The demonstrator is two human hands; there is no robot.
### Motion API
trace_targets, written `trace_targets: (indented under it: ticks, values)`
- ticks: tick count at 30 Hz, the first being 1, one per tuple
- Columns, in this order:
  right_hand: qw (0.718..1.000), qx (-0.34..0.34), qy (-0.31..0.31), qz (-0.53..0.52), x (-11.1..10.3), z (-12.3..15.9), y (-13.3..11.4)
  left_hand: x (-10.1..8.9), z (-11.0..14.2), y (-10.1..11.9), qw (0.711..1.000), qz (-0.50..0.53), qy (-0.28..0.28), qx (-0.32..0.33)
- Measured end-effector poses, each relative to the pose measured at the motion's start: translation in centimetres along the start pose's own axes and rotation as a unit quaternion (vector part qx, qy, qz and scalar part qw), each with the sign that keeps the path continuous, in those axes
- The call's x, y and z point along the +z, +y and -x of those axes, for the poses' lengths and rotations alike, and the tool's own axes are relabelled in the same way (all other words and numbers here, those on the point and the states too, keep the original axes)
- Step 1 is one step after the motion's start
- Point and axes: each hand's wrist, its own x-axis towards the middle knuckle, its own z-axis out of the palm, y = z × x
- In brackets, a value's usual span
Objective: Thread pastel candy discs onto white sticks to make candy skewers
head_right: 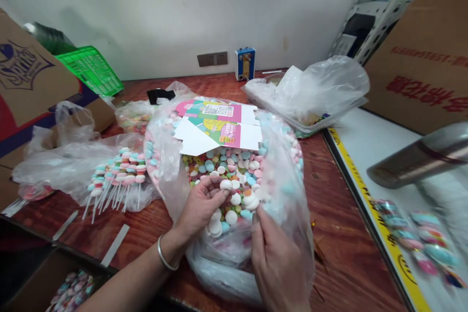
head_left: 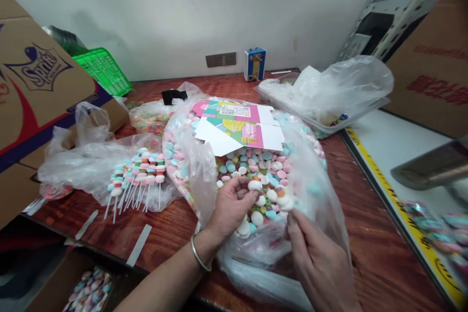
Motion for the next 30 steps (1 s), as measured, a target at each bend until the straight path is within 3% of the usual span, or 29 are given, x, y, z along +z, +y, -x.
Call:
trace_targets:
  ticks: [3,7,13,21,30]
  values:
    - [0.984,-0.149,-0.01,0.097,-0.7,1.5,0.6,0.0,-0.5,0.5,0.998,-0.029,0.037,0.033]
    - [0.966,-0.219,0.008,0.137,-0.9,2.1,-0.2,0.2,-0.4,1.1,0.995,-0.047,0.045,0.071]
    - [0.966,-0.208,-0.011,0.154,-0.5,2.0,-0.2,-0.1,-0.2,0.6,0.994,-0.074,0.007,0.079]
    - [0.981,-0.143,-0.038,0.128,0.5,2.5,-1.0,0.2,-0.1,-0.4,0.987,-0.119,0.019,0.106]
    - [0.982,-0.159,-0.002,0.102,2.0,1.9,-3.2,-0.5,0.8,-0.7,0.959,-0.219,0.026,0.18]
